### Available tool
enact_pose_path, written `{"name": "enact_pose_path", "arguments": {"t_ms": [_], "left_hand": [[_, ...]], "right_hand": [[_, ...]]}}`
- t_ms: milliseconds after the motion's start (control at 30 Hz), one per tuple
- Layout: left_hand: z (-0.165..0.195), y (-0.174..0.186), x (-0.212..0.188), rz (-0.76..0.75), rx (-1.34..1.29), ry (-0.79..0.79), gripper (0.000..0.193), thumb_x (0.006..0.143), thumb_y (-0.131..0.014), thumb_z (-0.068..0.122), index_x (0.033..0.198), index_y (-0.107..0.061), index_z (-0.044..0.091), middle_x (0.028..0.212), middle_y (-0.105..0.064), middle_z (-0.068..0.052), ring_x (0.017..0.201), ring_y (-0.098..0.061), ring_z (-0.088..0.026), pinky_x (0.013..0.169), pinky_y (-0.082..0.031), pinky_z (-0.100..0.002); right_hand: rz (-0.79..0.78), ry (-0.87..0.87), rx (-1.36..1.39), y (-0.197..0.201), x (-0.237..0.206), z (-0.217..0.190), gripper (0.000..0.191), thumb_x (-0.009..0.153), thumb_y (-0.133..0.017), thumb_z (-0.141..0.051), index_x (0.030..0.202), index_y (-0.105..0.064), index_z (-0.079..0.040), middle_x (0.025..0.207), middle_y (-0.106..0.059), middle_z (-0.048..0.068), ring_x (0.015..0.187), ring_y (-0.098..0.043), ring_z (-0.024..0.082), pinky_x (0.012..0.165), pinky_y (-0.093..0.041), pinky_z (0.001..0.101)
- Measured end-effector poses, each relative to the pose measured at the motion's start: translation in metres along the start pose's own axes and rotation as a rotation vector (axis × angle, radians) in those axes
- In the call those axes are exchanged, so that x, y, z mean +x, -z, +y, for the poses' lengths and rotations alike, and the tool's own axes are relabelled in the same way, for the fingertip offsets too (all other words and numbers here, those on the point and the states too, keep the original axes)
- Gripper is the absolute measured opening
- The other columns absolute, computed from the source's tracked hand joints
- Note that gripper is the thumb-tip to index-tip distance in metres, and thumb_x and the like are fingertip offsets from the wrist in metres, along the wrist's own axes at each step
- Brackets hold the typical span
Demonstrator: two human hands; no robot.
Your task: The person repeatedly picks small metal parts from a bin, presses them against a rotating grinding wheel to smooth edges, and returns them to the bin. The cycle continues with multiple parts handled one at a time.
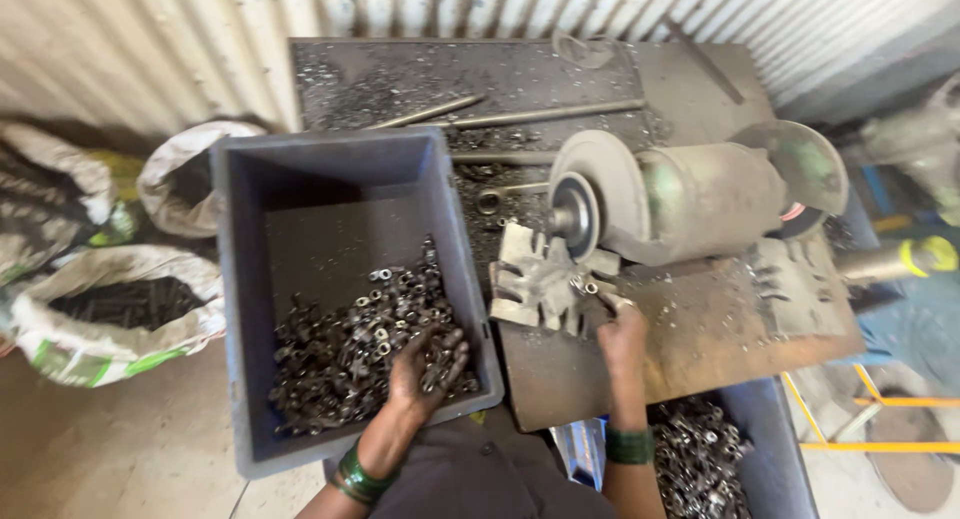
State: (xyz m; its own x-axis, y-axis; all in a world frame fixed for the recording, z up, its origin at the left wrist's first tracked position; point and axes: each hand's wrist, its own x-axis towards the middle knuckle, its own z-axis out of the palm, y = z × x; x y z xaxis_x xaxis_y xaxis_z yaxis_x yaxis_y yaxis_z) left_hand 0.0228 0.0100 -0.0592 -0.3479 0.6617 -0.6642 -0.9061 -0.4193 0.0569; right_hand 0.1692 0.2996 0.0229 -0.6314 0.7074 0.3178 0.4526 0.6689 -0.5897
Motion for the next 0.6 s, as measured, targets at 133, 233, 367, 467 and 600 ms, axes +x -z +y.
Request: {"name": "enact_pose_path", "arguments": {"t_ms": [133,233,367,467,600], "left_hand": [[0.001,-0.010,-0.012,0.005,0.086,0.015,0.026,0.100,-0.051,0.033,0.120,-0.057,0.018,0.114,-0.073,-0.010,0.102,-0.068,-0.029,0.092,-0.055,-0.044],[0.003,-0.021,-0.022,0.018,0.129,0.022,0.024,0.103,-0.052,0.030,0.122,-0.056,0.017,0.116,-0.071,-0.008,0.105,-0.067,-0.027,0.097,-0.055,-0.048],[0.004,-0.033,-0.031,0.013,0.190,0.014,0.023,0.102,-0.046,0.026,0.120,-0.055,0.015,0.114,-0.071,-0.010,0.106,-0.067,-0.029,0.102,-0.054,-0.056],[0.004,-0.038,-0.035,0.007,0.206,0.003,0.025,0.101,-0.043,0.023,0.122,-0.053,0.014,0.116,-0.068,-0.011,0.107,-0.065,-0.029,0.102,-0.053,-0.059],[0.005,-0.040,-0.037,-0.028,0.193,-0.012,0.030,0.099,-0.045,0.014,0.128,-0.052,0.014,0.123,-0.066,-0.011,0.110,-0.064,-0.029,0.104,-0.053,-0.060]], "right_hand": [[0.002,-0.095,-0.026,0.001,0.002,-0.015,0.027,0.085,-0.078,-0.024,0.105,-0.079,-0.006,0.094,-0.076,0.019,0.086,-0.075,0.034,0.077,-0.056,0.0399],[0.013,-0.132,-0.010,-0.002,0.005,-0.031,0.027,0.087,-0.077,-0.027,0.105,-0.078,-0.007,0.094,-0.076,0.019,0.086,-0.073,0.035,0.078,-0.055,0.0417],[0.099,0.000,-0.083,-0.004,0.017,-0.039,0.026,0.089,-0.075,-0.027,0.104,-0.078,-0.006,0.099,-0.075,0.019,0.093,-0.070,0.037,0.083,-0.054,0.0434],[0.130,0.031,-0.120,-0.008,0.022,-0.037,0.027,0.090,-0.075,-0.027,0.106,-0.077,-0.005,0.101,-0.075,0.020,0.094,-0.069,0.038,0.084,-0.054,0.0438],[0.147,-0.002,-0.154,-0.013,0.025,-0.034,0.026,0.090,-0.074,-0.026,0.105,-0.078,-0.005,0.098,-0.074,0.020,0.093,-0.069,0.039,0.083,-0.054,0.0443]]}}
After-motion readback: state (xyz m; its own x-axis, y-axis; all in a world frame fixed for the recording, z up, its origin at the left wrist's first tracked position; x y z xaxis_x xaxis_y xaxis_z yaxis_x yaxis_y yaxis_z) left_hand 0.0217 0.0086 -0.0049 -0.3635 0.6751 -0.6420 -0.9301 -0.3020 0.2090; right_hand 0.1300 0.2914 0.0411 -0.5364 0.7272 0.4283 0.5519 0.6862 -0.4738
